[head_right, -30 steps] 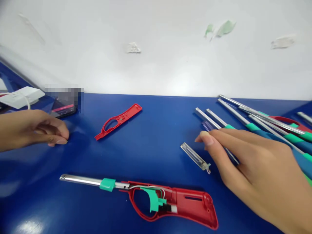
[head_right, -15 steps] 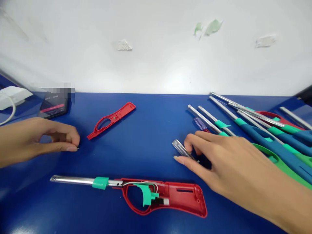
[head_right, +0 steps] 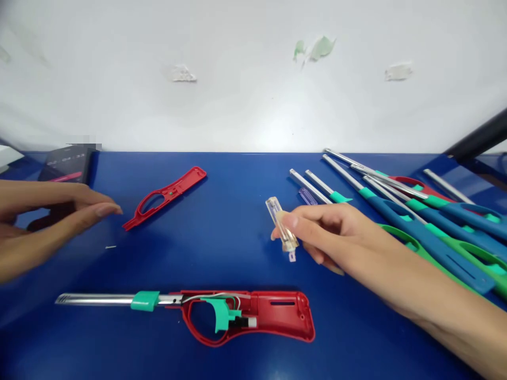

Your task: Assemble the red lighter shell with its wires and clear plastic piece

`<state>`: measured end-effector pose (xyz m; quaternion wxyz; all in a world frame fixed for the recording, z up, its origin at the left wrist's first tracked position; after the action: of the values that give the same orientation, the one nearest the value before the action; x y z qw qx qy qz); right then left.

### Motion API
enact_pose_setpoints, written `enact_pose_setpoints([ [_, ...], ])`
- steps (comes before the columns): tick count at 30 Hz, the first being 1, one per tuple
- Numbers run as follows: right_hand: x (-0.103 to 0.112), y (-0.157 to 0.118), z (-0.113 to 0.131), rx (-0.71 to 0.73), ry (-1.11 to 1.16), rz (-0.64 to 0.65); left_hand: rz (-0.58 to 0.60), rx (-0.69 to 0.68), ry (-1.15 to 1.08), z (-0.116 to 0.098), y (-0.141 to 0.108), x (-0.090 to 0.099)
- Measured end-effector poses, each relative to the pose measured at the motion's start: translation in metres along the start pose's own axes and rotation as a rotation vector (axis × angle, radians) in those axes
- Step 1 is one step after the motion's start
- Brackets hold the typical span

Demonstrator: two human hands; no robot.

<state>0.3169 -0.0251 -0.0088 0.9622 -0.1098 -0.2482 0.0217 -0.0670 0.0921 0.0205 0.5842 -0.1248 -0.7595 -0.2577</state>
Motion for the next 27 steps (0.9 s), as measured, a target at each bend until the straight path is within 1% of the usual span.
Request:
enact_pose_setpoints([
  [1, -0.002, 0.0, 0.0, -0.004, 0.04, 0.002, -0.165, -0.116, 0.026, -0.012, -0.004, -0.001],
  [2, -0.003, -0.001, 0.0, -0.003, 0.076, 0.001, -0.203, -0.158, 0.047, -0.022, -0.008, -0.004],
  [4, -0.006, -0.002, 0.0, 0.006, 0.141, 0.003, -0.27, -0.317, -0.049, -0.044, -0.016, -0.011],
  [6, -0.009, -0.005, 0.001, 0.017, 0.191, 0.0, -0.31, -0.368, -0.091, -0.062, -0.022, -0.017],
  [8, -0.012, -0.008, 0.003, 0.027, 0.236, 0.014, -0.299, -0.41, -0.136, -0.078, -0.028, -0.022],
  [10, -0.017, -0.01, 0.006, 0.032, 0.287, 0.041, -0.263, -0.415, -0.182, -0.091, -0.031, -0.024],
  [12, -0.021, -0.011, 0.01, 0.042, 0.34, 0.071, -0.246, -0.458, -0.185, -0.103, -0.034, -0.025],
  [15, -0.026, -0.013, 0.017, 0.054, 0.375, 0.092, -0.234, -0.583, -0.143, -0.119, -0.036, -0.024],
  [17, -0.028, -0.014, 0.019, 0.065, 0.371, 0.103, -0.191, -0.674, -0.104, -0.129, -0.033, -0.024],
  [19, -0.03, -0.015, 0.02, 0.08, 0.364, 0.118, -0.15, -0.722, -0.091, -0.137, -0.029, -0.024],
  [20, -0.031, -0.015, 0.019, 0.085, 0.36, 0.126, -0.158, -0.723, -0.1, -0.141, -0.026, -0.024],
  [24, -0.033, -0.015, 0.017, 0.075, 0.362, 0.14, -0.267, -0.689, -0.117, -0.154, -0.02, -0.029],
  [27, -0.034, -0.016, 0.016, 0.071, 0.368, 0.141, -0.262, -0.726, -0.11, -0.161, -0.02, -0.033],
])
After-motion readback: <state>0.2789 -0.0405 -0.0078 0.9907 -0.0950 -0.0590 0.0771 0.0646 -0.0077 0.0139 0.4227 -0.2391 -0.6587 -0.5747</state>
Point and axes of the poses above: each hand's wrist, its own y-axis towards the middle knuckle, its own x-axis out of the back of the hand, z = x × y, the point moved 2 cm from there along y, towards the middle knuckle, and after that the axes turned 3 degrees about x, right-handed, at the moved point
